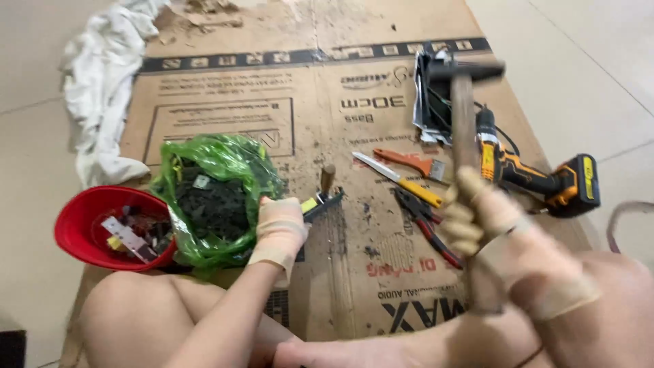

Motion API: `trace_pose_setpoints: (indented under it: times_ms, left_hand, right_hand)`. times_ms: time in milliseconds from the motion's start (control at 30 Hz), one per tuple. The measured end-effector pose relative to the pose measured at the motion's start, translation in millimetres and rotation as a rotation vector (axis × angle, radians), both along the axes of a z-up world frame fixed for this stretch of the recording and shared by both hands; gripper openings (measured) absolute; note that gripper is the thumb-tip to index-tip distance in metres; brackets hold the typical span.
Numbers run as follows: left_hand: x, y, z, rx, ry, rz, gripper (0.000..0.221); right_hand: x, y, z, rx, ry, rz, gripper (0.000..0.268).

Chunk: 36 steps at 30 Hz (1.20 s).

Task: The person sits on a cardboard sheet and uses a hammer and pliers to forcefully dismantle a small electronic component. They repeatedly strike the component to break it apart and use pliers to pull off pieces, placing the debris into a red bowl.

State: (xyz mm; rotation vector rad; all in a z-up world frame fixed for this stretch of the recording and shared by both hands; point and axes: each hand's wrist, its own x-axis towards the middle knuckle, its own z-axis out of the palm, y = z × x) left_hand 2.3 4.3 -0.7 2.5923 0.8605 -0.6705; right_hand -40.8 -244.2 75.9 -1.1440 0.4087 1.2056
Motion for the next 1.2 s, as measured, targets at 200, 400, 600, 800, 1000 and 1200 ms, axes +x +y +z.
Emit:
trace_pose_setpoints:
  times_ms: [200, 400, 600, 800, 1000, 1200]
  left_hand:
    - [-23, 23, -29, 0.204, -0.211, -0.222, 0.037]
    - [-18, 12, -27, 0.237, -0.264, -0.146, 0.023]
    - [-7, 35, -31, 0.226, -0.159, -0.193, 0.039]
    - [-15, 60, -24, 0.254, -0.184, -0.169, 0.038]
    - [-18, 50, -28, 0.252, -0.181, -0.223, 0.037]
    - [-19, 10, -17, 0.229, -0.209, -0.260, 0.037]
  right_hand:
    - [0, 12, 4, 0.147, 0.054, -0.024, 0.043]
    - [67, -22, -54, 0.289, 0.001, -0.267, 0.050]
    - [21, 14, 4, 0.262, 0.125, -0.037, 0.035]
    - [81, -29, -37, 0.267, -0.076, -0.300, 0.046]
    - [28, 23, 28, 0.198, 0.063, -0.025, 0.036]
    - [108, -32, 19, -0.402, -0.331, -0.325, 0.034]
